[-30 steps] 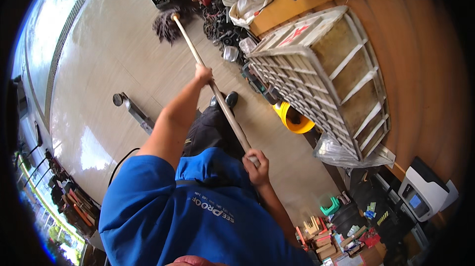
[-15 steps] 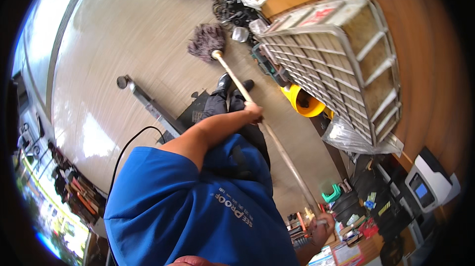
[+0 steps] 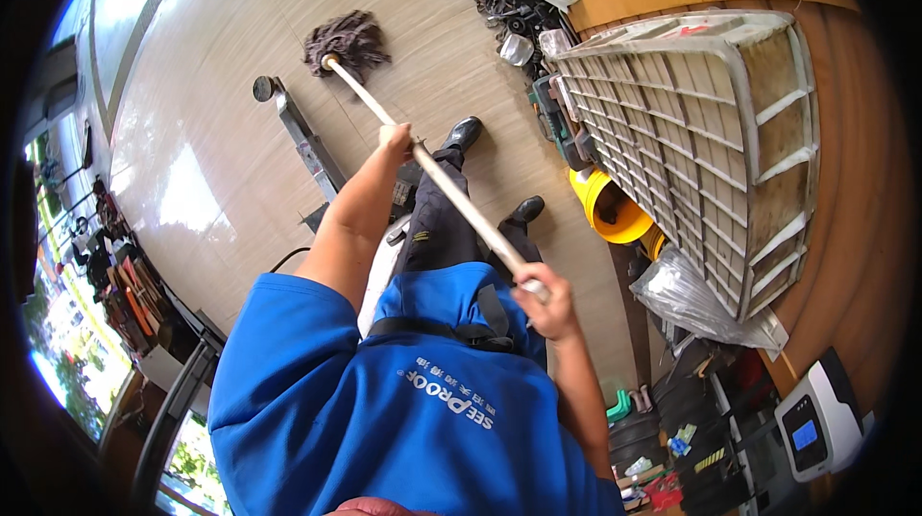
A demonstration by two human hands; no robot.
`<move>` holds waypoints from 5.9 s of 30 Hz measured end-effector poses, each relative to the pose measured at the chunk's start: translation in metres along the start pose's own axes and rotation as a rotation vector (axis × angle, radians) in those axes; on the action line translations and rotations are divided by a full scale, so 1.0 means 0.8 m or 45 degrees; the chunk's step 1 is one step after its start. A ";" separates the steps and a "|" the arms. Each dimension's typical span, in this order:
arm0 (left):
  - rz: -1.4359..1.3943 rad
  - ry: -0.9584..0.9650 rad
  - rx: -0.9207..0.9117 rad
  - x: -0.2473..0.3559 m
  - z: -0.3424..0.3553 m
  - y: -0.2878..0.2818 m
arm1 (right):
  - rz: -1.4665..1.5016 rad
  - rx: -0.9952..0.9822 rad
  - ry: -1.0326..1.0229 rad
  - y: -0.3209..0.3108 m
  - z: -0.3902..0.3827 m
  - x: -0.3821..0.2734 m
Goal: The person mops the floor of a cluttered garage or workshop using a string mop. They dip the mop into a bucket, wring it, and mop various sections of the concrete and tiled floor, moving around equipment, tires, and storage items.
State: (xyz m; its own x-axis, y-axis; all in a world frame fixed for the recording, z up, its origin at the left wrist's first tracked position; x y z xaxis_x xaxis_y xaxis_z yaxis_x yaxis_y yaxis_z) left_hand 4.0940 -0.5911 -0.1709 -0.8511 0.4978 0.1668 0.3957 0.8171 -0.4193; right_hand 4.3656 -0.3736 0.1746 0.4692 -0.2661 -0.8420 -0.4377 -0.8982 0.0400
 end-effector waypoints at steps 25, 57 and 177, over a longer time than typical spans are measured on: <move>0.095 0.364 -0.479 -0.389 -0.348 0.362 | 0.020 0.540 -0.117 -0.347 -0.535 0.155; 0.575 0.102 -0.825 -0.991 -0.671 0.620 | 0.181 0.822 0.087 -0.502 -1.132 0.343; 2.298 1.611 -0.983 -1.868 -0.952 0.983 | 0.681 1.191 0.131 -0.690 -1.876 0.959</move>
State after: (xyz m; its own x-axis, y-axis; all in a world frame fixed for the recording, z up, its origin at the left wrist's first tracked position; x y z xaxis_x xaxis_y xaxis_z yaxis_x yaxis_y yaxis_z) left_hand 5.9399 -0.4705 -0.0702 0.8166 0.1952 0.5432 0.4932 -0.7249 -0.4810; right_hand 6.1183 -0.6072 0.3139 0.0864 -0.6117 -0.7864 -0.9962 -0.0453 -0.0742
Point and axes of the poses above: each hand's wrist, its own z-axis towards the middle knuckle, its own y-axis out of the palm, x = y × z, the point moved 9 cm from there along z, towards the middle knuckle, and after that the axes turned 4 degrees about -y, right-handed, at the moved point
